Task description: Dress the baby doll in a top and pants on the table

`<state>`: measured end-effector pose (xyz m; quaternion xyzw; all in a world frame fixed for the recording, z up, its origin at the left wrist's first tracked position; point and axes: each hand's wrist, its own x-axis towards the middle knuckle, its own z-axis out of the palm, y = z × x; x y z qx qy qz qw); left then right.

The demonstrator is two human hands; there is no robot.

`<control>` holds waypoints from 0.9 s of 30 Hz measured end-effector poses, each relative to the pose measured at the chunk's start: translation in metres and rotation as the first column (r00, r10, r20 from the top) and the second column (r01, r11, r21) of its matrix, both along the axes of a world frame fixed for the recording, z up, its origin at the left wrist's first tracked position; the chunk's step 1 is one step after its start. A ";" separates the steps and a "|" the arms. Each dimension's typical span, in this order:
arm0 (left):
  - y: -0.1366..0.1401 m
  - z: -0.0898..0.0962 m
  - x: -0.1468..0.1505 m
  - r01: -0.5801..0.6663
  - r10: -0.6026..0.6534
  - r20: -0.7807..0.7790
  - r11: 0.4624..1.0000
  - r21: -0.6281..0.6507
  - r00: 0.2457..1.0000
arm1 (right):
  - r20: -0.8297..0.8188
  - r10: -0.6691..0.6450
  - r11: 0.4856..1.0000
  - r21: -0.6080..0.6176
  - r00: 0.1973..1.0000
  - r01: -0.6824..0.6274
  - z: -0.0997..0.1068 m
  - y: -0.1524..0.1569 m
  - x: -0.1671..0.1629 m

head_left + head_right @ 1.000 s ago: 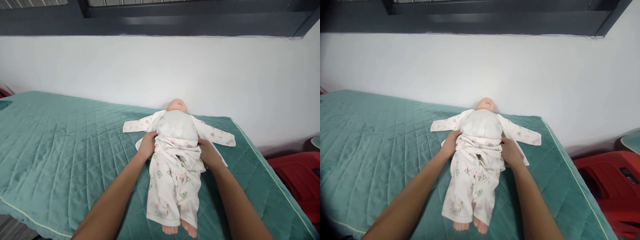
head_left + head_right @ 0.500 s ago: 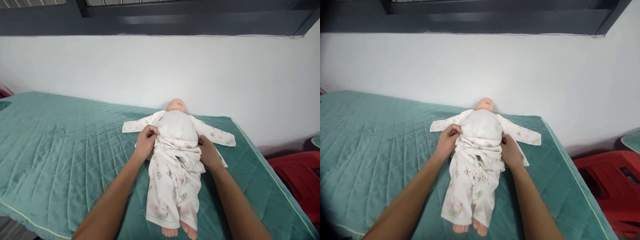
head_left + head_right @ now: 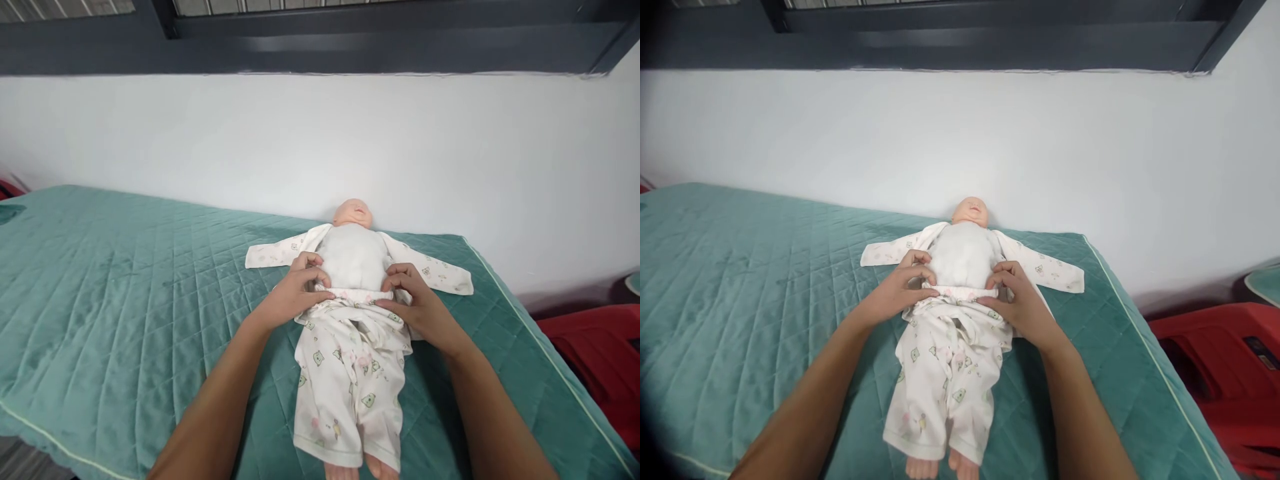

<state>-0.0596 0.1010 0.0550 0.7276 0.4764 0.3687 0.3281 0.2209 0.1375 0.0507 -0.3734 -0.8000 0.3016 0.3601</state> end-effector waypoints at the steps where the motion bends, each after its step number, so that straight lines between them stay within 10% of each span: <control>1: -0.001 0.001 0.001 0.008 -0.008 -0.009 1.000 -0.002 1.000 | 0.037 0.006 1.000 -0.001 0.999 -0.006 0.000 0.000 0.001; 14: 0.048 0.012 0.013 -0.221 0.220 -0.032 0.975 -0.036 0.975 | 0.146 -0.170 0.980 -0.078 0.975 0.183 0.009 0.041 -0.023; 27: 0.031 0.024 0.010 0.115 -0.116 -0.001 0.989 -0.090 0.993 | -0.200 -0.200 0.916 -0.385 0.959 0.111 -0.006 0.040 -0.027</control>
